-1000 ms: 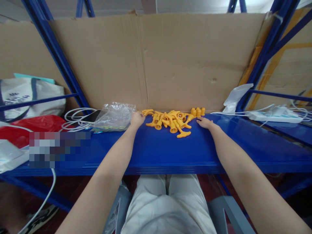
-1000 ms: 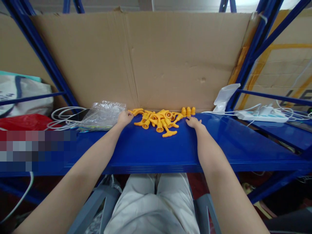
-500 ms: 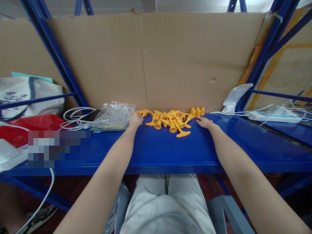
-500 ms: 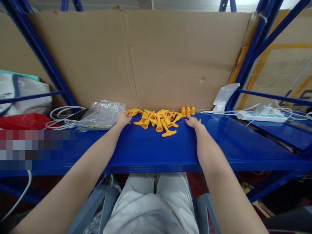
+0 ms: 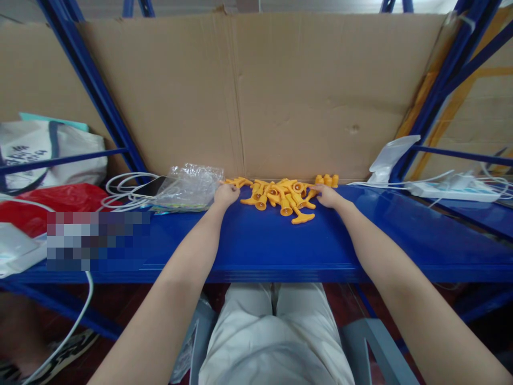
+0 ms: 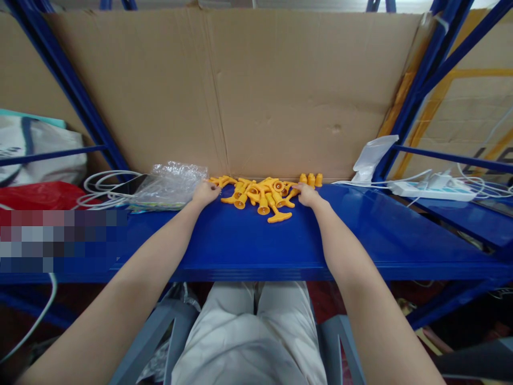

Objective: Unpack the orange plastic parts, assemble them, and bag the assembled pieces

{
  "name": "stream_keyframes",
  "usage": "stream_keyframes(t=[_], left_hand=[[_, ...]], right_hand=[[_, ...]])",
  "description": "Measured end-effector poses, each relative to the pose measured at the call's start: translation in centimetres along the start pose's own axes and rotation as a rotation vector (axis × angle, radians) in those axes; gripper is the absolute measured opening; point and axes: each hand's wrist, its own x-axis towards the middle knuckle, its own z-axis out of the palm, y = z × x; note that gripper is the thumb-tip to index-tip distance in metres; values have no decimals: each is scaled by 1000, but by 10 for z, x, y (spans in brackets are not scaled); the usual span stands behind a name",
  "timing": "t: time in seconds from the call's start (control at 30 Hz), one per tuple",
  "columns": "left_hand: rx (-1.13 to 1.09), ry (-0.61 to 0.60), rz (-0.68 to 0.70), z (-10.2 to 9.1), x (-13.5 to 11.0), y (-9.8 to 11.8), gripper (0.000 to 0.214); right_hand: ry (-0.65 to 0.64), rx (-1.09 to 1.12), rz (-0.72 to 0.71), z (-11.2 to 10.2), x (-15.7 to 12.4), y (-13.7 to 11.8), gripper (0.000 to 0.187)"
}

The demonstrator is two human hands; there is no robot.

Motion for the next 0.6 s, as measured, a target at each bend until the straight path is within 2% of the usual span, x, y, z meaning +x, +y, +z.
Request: stream_keyframes(t=[0.13,0.4,0.6], left_hand=[[1,-56,62,3,0,-1,29],[-91,14,153,2,2,4,26],[-29,-117,230,6,0,9,30]], right_hand=[[-52,21,96,-4,-3,-9,66],[-60,32,199,-16,-9,-13,63],[-58,35,212,-15,-10,-11,62]])
